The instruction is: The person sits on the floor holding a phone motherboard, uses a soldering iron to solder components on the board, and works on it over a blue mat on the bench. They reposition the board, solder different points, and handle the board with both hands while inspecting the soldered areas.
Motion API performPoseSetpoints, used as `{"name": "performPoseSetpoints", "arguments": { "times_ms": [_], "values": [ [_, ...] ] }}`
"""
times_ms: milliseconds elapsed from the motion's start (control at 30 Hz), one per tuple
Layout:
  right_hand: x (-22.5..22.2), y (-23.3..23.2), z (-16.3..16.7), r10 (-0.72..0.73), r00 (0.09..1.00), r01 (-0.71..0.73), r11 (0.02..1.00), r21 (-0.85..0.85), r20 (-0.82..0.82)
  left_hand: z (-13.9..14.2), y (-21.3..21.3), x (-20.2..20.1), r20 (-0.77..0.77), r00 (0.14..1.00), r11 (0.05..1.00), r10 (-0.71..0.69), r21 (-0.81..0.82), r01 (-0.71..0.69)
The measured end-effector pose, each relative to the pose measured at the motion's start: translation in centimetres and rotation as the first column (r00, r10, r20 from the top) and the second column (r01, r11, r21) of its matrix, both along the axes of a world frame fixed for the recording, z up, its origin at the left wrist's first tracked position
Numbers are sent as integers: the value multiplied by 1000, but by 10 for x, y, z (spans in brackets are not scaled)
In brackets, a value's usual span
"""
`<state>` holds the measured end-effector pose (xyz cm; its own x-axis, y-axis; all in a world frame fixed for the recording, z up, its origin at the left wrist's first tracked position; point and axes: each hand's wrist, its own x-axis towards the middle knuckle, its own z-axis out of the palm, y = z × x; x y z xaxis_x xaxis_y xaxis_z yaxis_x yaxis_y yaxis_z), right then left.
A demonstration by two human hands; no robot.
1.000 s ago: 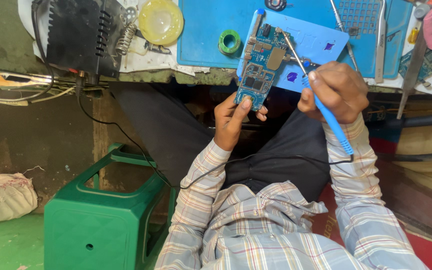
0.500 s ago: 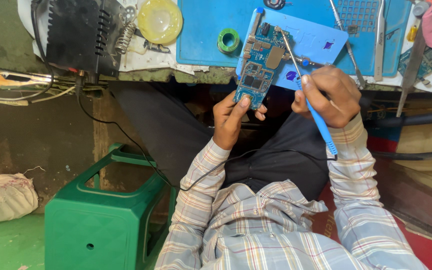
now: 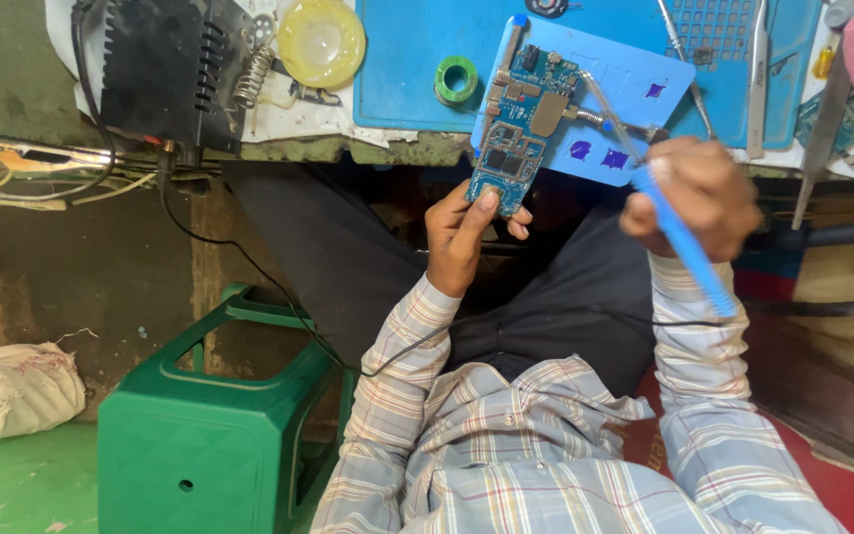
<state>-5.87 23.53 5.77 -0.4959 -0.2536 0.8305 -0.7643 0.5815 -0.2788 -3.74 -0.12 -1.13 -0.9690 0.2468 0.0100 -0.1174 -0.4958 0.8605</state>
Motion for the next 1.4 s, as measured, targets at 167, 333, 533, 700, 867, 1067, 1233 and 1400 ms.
{"name": "performPoseSetpoints", "arguments": {
  "times_ms": [167,333,533,700,867,1067,1233,1400],
  "values": [
    [2,5,-10,-40,991,76,951,-299,125,-6,2,0,-20,1000,1000,6,9,-6],
    [-1,2,-23,58,991,7,882,-470,123,-20,4,0,26,1000,999,10,38,-10],
    [10,4,-23,174,963,41,662,-749,207,-45,8,-3,74,997,992,15,124,-24],
    [17,1,-13,169,968,22,678,-735,184,-58,12,-5,77,996,989,47,139,-57],
    [24,-18,-6,227,968,-81,689,-720,109,-62,14,-10,4,997,997,71,36,-71],
    [47,-36,0,169,980,-43,693,-720,105,-76,21,-14,132,982,991,134,-22,-132],
    [63,-40,-4,203,968,-38,699,-714,148,-85,22,-24,84,991,994,104,28,-107],
    [67,-25,-11,354,927,-189,729,-657,127,-85,23,-34,17,995,995,98,-12,-97]
  ]
}}
